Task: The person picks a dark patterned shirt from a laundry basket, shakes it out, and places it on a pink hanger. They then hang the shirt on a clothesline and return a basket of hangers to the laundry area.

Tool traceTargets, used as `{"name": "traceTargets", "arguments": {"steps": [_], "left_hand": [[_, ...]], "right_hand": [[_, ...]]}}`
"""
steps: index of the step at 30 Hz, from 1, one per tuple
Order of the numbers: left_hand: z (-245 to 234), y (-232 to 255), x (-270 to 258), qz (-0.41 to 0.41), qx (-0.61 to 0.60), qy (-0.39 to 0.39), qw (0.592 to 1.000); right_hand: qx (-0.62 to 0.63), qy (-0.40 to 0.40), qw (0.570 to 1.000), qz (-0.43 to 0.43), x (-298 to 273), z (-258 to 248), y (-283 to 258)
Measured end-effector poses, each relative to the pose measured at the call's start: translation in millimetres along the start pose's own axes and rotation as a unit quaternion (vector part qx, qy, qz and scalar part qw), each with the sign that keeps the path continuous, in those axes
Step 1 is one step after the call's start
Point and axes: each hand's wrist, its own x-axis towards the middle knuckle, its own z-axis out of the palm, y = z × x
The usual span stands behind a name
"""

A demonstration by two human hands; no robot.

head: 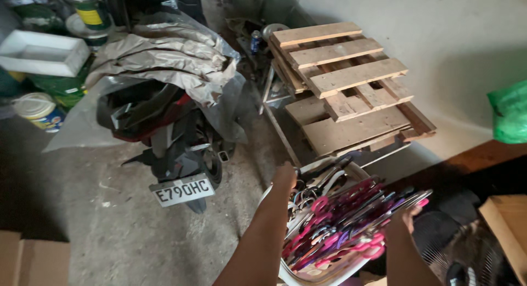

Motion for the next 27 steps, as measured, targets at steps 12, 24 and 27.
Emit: {"name": "traceTargets", "arguments": {"steps": [12,24,27], "left_hand": [[9,-68,56,0.034,0.02,0.013,0.999],[-133,-135,82,0.029,0.055,0.1,0.993],[-187,-136,76,0.039,0.065,0.118,0.99]], "right_hand": [[0.016,-0.185,0.982,0.02,-14,39,30],[0.036,-0.385,0.911,-0.144,-64,103,-65],[0.038,-0.44,0.875,-0.197,-85,123,-109]]}}
